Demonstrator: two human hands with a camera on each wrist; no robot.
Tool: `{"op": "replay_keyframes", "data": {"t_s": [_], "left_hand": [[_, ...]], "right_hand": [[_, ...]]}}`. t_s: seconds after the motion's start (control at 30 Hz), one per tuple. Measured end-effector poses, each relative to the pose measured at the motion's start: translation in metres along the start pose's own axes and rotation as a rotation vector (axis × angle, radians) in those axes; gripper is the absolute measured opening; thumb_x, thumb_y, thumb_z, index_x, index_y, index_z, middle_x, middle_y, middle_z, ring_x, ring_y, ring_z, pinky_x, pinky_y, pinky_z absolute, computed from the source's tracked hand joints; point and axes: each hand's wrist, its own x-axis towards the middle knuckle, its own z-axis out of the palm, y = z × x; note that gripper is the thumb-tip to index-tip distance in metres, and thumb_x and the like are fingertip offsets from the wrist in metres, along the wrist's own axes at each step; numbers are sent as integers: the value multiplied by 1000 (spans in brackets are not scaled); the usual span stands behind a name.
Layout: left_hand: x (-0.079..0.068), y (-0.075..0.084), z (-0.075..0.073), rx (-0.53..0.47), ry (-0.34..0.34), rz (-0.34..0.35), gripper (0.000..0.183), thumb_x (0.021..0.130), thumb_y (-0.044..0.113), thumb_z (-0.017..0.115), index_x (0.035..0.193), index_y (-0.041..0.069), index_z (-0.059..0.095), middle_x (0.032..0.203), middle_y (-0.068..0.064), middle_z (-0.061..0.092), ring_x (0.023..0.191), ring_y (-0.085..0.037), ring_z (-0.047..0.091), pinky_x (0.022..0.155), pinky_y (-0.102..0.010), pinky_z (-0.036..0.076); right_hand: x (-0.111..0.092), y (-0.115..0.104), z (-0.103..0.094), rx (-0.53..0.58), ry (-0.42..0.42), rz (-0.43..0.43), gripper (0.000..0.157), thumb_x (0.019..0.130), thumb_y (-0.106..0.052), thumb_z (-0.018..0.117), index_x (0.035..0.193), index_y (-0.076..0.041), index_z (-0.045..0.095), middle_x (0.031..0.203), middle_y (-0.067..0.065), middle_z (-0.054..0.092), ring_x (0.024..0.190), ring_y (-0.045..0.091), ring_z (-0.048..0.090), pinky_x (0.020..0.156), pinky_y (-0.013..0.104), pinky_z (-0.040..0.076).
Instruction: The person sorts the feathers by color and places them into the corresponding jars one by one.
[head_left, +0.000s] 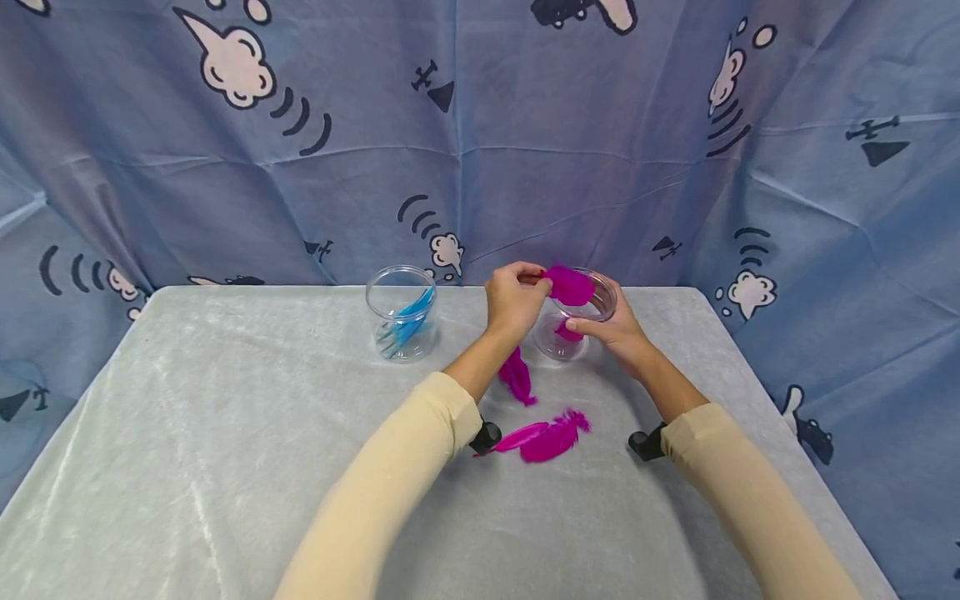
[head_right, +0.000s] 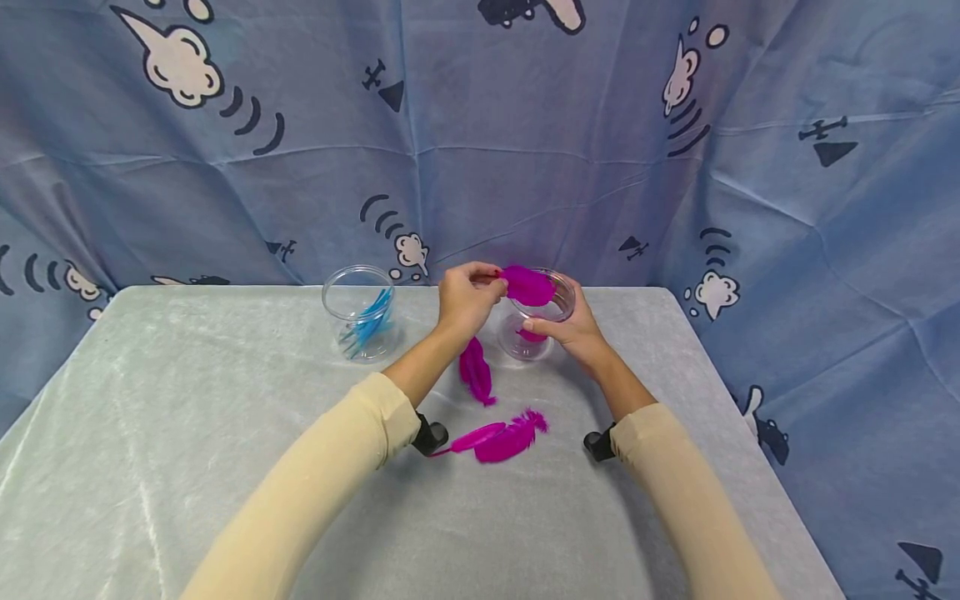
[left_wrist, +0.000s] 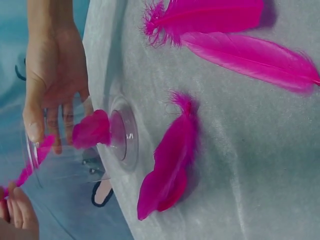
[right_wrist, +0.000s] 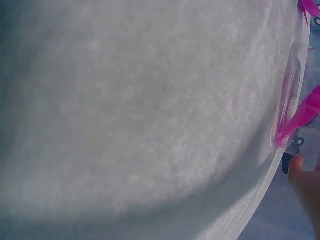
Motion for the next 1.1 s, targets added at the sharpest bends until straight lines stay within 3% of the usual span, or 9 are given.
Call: {"op": "replay_keyframes", "data": {"t_s": [0.17,0.33,0.57,0.73,0.87,1.1], "left_hand": [[0,-1,1,5,-61,7,16,87,5,72,101,-2,76,88,-12,74,77,-17,70,66,-16,52],[-1,-6,0,-22,-77,-2,15,86,2,71,100,-2,75,88,-11,73,76,-16,69,67,-17,51],[-2,-18,-12,-2,-141,-16,21,86,5,73,107,3,74,94,-10,73,79,-17,68,67,-20,50],[-1,-31,-23,42,-189,-62,26,86,5,73,112,3,72,99,-11,73,86,-23,70,67,-22,50],[1,-43,-30,81,-221,-117,30,88,5,73,118,2,69,106,-14,71,95,-27,68,76,-25,53],[3,-61,-40,135,-261,-205,39,91,7,69,129,0,63,120,-19,66,109,-30,63,91,-36,52]], "right_hand": [[0,0,1,28,-13,-29,83,90,4,68,154,-7,16,158,17,27,147,34,23,116,52,27],[0,1,0,28,-17,-21,83,91,2,69,154,-9,16,159,15,27,147,36,21,115,51,29],[-1,0,0,34,-13,-18,84,90,3,68,155,-8,16,159,16,27,147,36,21,115,50,29],[-2,0,-1,14,-7,-2,83,90,-1,70,154,-11,18,158,13,29,147,33,23,114,43,33],[-1,0,-2,6,-6,0,83,90,-2,71,154,-12,20,159,13,28,147,33,23,112,39,36],[0,1,-1,11,-9,5,83,90,-4,72,154,-14,20,159,14,28,148,31,24,114,43,33]]}}
